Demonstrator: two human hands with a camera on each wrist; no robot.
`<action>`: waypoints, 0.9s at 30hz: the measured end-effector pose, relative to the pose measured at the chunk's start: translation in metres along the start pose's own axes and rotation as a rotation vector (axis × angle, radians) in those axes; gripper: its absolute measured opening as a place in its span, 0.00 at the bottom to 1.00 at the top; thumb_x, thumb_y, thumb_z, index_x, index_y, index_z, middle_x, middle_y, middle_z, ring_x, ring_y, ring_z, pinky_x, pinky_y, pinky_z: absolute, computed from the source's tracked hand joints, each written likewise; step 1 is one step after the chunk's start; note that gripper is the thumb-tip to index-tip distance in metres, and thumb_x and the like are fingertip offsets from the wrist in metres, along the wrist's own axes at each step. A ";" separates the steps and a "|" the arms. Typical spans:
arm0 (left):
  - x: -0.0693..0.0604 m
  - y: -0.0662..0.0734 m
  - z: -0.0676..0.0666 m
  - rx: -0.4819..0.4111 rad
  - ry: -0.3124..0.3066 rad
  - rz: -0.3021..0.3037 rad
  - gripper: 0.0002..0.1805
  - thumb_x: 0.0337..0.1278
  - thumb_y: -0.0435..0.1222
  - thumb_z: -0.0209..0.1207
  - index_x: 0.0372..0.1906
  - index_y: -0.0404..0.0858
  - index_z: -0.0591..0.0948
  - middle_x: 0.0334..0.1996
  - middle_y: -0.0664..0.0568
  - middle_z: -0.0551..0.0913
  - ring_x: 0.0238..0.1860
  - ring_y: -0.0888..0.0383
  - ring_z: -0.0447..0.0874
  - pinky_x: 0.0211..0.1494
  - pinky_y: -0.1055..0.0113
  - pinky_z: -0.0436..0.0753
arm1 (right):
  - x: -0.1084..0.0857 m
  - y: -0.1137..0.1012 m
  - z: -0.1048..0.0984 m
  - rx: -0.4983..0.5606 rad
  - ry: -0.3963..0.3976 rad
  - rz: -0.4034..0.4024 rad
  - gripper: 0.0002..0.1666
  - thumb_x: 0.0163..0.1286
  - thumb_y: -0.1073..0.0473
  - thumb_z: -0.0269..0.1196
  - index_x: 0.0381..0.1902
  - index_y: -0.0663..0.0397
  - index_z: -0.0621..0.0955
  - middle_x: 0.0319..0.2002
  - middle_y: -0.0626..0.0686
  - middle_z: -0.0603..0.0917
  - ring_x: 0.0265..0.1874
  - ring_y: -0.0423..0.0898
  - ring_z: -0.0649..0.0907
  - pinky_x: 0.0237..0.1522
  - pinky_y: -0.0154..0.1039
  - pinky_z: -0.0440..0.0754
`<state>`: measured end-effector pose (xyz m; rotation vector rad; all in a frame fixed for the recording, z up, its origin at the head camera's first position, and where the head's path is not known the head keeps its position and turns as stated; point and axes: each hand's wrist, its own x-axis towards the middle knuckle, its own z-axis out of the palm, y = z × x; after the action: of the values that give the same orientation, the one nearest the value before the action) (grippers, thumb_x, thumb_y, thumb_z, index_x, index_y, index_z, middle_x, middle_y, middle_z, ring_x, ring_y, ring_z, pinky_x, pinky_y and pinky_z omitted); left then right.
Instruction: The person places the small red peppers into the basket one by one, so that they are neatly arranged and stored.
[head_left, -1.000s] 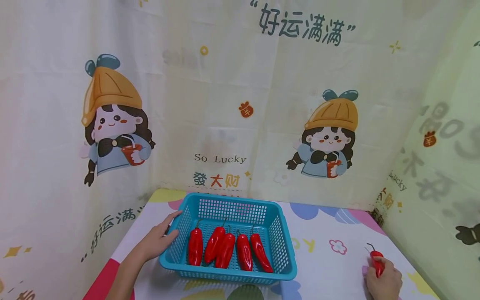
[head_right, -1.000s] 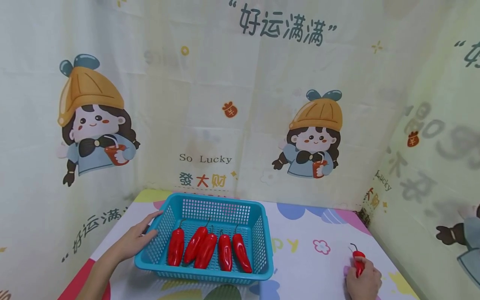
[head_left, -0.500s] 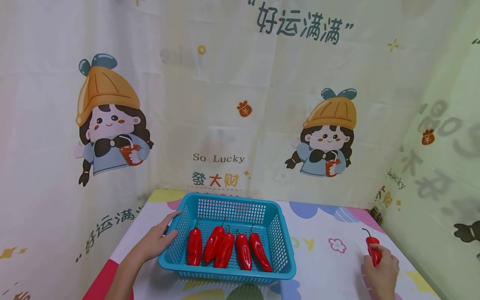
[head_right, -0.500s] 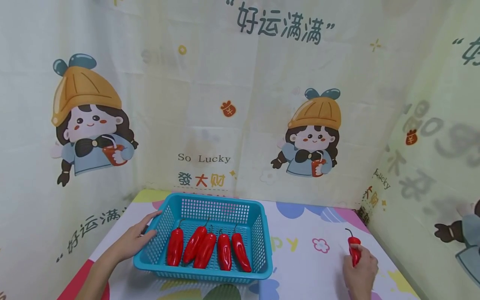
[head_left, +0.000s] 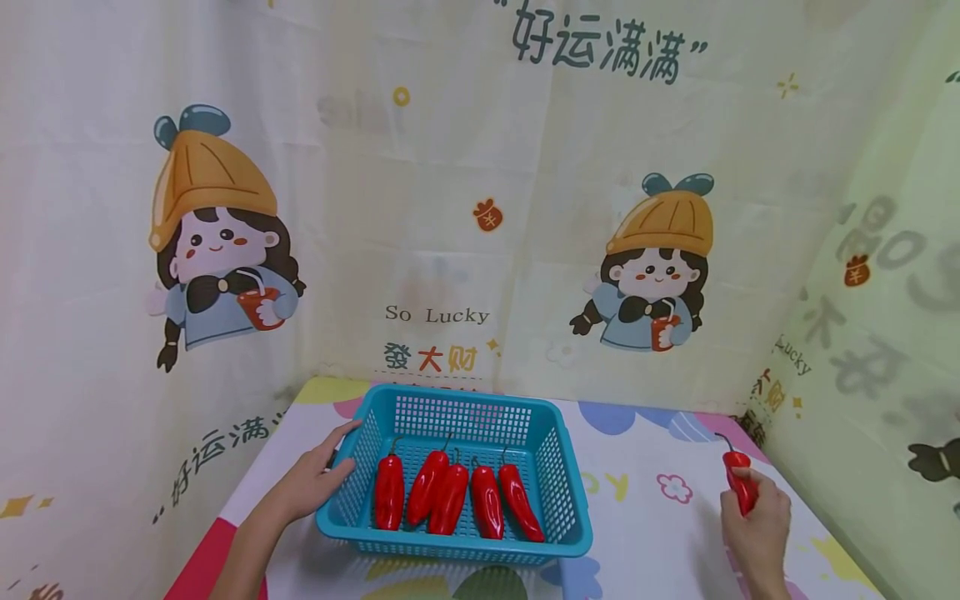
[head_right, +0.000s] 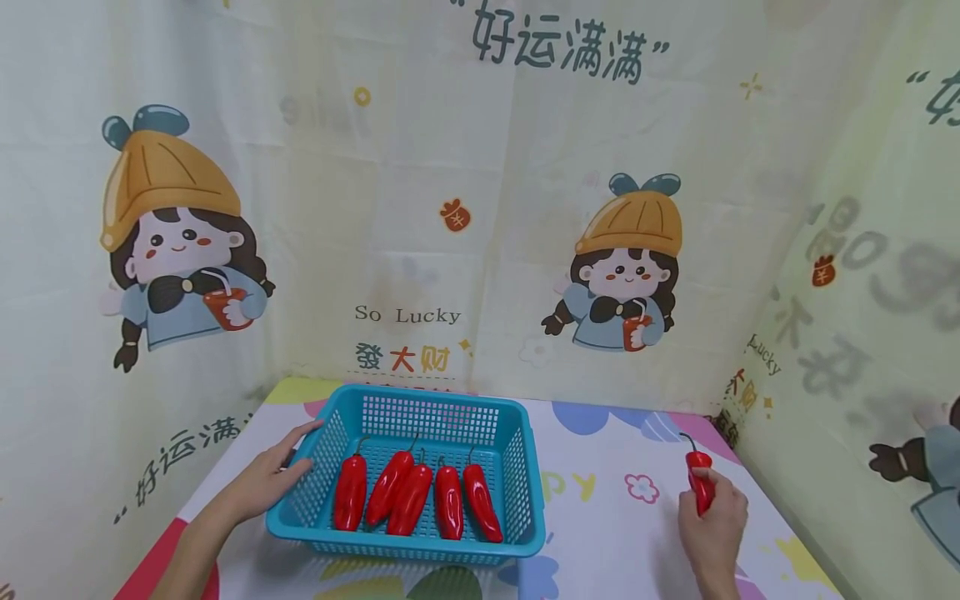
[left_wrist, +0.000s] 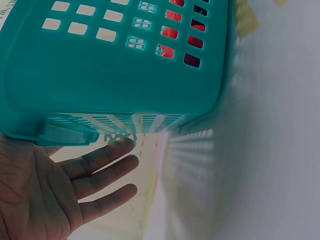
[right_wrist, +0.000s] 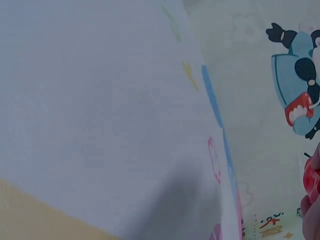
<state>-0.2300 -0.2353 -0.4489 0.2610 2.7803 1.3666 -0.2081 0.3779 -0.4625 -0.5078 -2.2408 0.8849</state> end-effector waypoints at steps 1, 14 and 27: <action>0.000 0.000 0.000 0.001 0.001 0.000 0.40 0.67 0.40 0.60 0.80 0.46 0.58 0.70 0.28 0.69 0.62 0.30 0.76 0.41 0.49 0.90 | -0.001 -0.003 0.000 0.005 0.004 -0.006 0.26 0.68 0.71 0.55 0.64 0.68 0.71 0.59 0.72 0.69 0.58 0.67 0.66 0.41 0.54 0.74; 0.000 -0.002 0.000 0.005 0.006 0.004 0.40 0.67 0.40 0.60 0.80 0.46 0.58 0.70 0.28 0.69 0.61 0.31 0.76 0.41 0.50 0.90 | -0.010 -0.040 -0.002 0.055 0.027 -0.099 0.24 0.67 0.72 0.57 0.62 0.63 0.74 0.60 0.69 0.70 0.59 0.65 0.70 0.36 0.24 0.68; 0.001 -0.002 0.001 -0.002 0.003 -0.008 0.40 0.67 0.40 0.61 0.80 0.47 0.58 0.70 0.28 0.68 0.62 0.30 0.75 0.41 0.50 0.90 | -0.022 -0.074 0.003 0.095 0.011 -0.183 0.27 0.65 0.74 0.61 0.63 0.60 0.74 0.62 0.67 0.71 0.61 0.65 0.71 0.41 0.34 0.83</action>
<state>-0.2312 -0.2361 -0.4510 0.2473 2.7796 1.3686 -0.2028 0.3131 -0.4208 -0.2582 -2.1827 0.8862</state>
